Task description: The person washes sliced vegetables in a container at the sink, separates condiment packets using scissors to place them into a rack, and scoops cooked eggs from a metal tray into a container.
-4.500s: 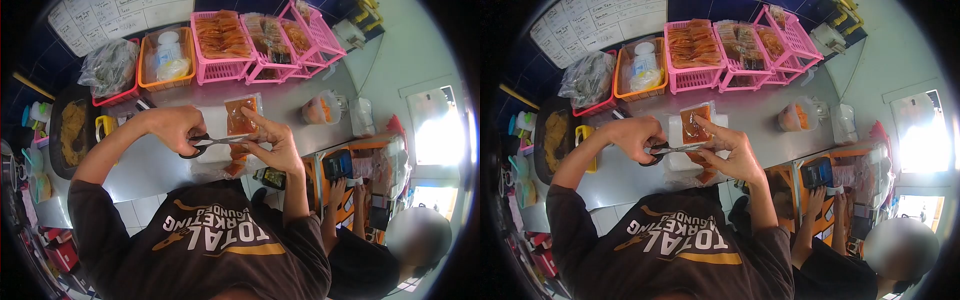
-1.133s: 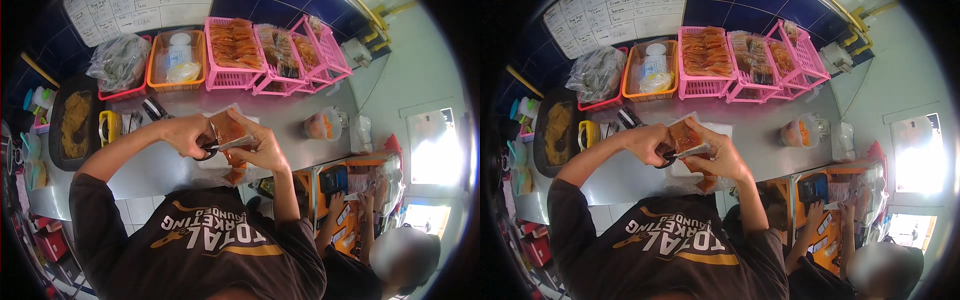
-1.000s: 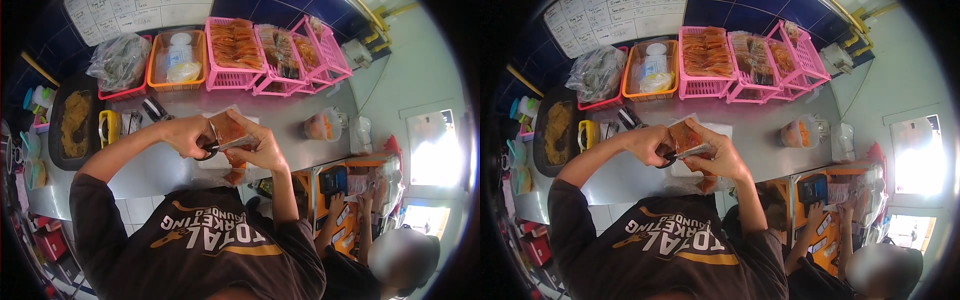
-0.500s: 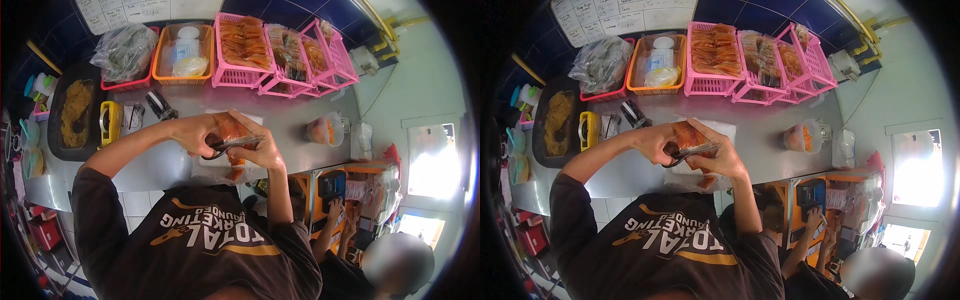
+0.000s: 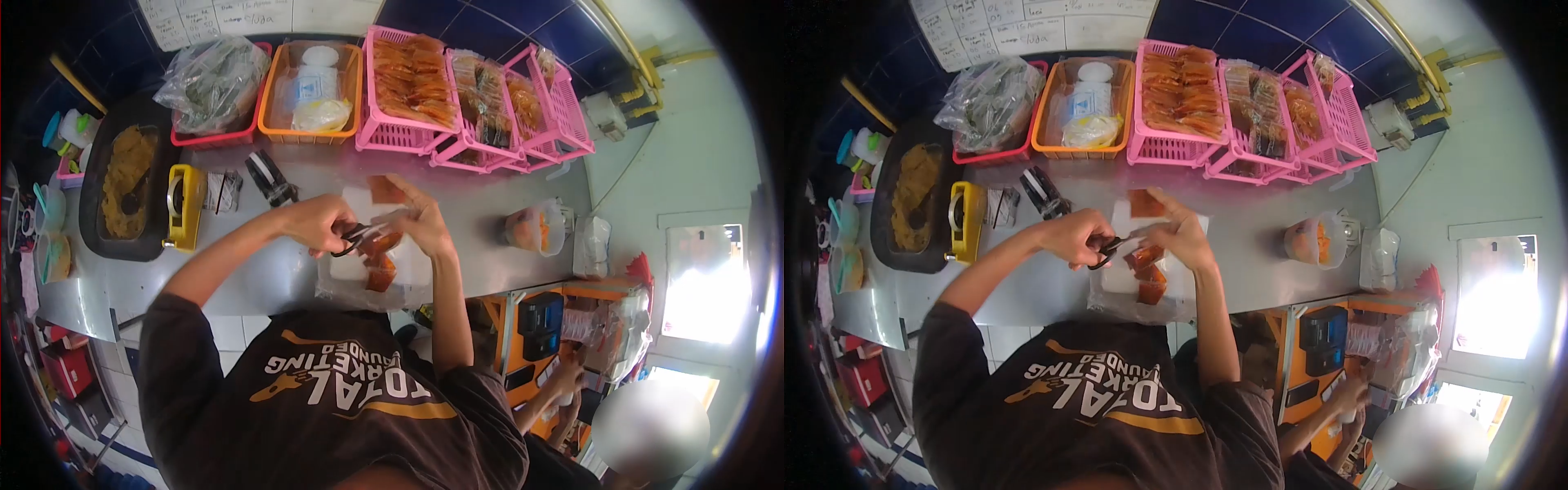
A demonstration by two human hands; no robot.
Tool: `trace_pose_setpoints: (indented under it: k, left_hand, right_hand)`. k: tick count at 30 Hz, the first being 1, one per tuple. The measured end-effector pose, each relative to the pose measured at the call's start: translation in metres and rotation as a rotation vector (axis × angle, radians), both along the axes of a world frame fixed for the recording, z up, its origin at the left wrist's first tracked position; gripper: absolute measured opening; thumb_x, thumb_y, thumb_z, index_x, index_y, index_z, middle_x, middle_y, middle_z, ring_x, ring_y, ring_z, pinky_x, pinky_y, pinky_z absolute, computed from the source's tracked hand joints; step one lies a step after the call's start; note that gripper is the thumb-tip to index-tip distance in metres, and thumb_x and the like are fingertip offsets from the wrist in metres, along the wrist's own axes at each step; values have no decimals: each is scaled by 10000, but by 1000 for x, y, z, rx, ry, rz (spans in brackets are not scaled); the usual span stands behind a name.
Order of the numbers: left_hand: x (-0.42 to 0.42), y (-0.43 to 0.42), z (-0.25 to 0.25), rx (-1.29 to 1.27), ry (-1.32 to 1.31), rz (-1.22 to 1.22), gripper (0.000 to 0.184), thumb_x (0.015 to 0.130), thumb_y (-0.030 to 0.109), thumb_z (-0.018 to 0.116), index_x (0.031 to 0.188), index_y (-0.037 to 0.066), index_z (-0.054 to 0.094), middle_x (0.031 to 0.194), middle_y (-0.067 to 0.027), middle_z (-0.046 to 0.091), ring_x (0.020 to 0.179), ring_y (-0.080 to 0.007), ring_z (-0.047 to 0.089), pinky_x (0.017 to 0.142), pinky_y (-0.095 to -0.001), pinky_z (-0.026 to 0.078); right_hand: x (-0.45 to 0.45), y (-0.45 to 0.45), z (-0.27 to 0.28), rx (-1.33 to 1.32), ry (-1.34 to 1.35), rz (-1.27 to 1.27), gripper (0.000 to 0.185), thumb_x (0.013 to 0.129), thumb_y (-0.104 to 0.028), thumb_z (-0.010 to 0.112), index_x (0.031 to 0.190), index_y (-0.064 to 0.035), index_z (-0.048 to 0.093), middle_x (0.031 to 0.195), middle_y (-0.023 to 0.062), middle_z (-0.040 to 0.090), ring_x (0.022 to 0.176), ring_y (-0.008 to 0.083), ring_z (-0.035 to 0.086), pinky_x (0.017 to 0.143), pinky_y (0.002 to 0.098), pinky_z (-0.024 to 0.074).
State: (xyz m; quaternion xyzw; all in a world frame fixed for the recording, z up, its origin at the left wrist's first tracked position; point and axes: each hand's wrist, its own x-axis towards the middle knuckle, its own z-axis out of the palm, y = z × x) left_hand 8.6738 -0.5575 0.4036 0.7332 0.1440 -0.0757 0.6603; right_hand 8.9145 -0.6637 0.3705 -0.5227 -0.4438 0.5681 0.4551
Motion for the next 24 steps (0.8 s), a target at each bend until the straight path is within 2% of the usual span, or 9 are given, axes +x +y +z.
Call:
trace_pose_setpoints:
  k: [4,8,10,12,14,15,17,22,24]
  left_hand:
    - [-19,-13,-49,-325,3,229,87,845,57,712,811,-3,658,577,-21,597,461,-113,605,420,-256,445]
    - [-32,-42,-74,-306,43,231,68,844,43,706,844,-9,662,594,-21,605,459,-107,593,432,-254,455]
    - [-36,-54,-79,-367,37,284,221,859,165,787,802,12,638,570,-20,590,464,-96,591,430,-251,448]
    - [-42,-61,-84,-387,125,316,237,859,169,787,793,12,621,568,-22,587,461,-100,583,434,-256,447]
    - [-54,-69,-100,-409,98,393,261,864,177,782,772,10,603,575,-19,585,456,-106,573,433,-259,438]
    - [-59,-72,-104,-424,103,395,261,864,177,782,772,10,603,575,-19,585,456,-106,573,433,-259,438]
    - [-67,-76,-111,-426,108,458,297,870,198,788,751,15,587,574,-7,570,446,-107,560,428,-257,424]
    - [-66,-73,-108,-444,170,471,305,851,208,813,726,36,595,561,9,566,440,-104,574,443,-238,418]
    - [-64,-67,-102,-416,184,457,321,848,214,821,717,38,587,557,7,562,434,-105,572,438,-243,422]
  right_hand:
    - [36,81,-89,50,-135,-299,456,986,-67,619,1417,3,488,986,121,716,768,207,725,628,317,609]
    - [50,151,-129,-52,-96,-349,360,1005,-53,572,1363,-27,544,941,100,707,701,179,697,573,297,581]
    - [52,173,-134,-32,-152,-274,312,1018,-38,534,1327,-11,573,964,92,707,758,152,688,614,288,559]
    - [49,170,-130,-140,-236,-316,306,974,-48,576,1276,-20,612,945,131,718,775,224,714,619,355,564]
    - [47,152,-123,401,-1155,-346,309,920,-127,645,1216,-38,649,972,185,718,821,330,713,689,443,564]
    - [34,129,-109,307,-1140,-425,317,878,-207,676,1160,-62,678,1000,200,708,896,395,685,805,493,546]
    - [18,83,-97,-96,-1108,-69,334,863,-269,703,1131,-72,690,966,158,726,932,359,692,830,476,542]
    - [-11,9,-109,-266,-1145,142,495,752,-392,811,1095,-54,695,931,130,735,927,294,702,792,399,546]
    - [-10,3,-113,-287,-1057,60,488,736,-382,833,1052,-37,694,918,129,723,922,295,689,806,391,539]
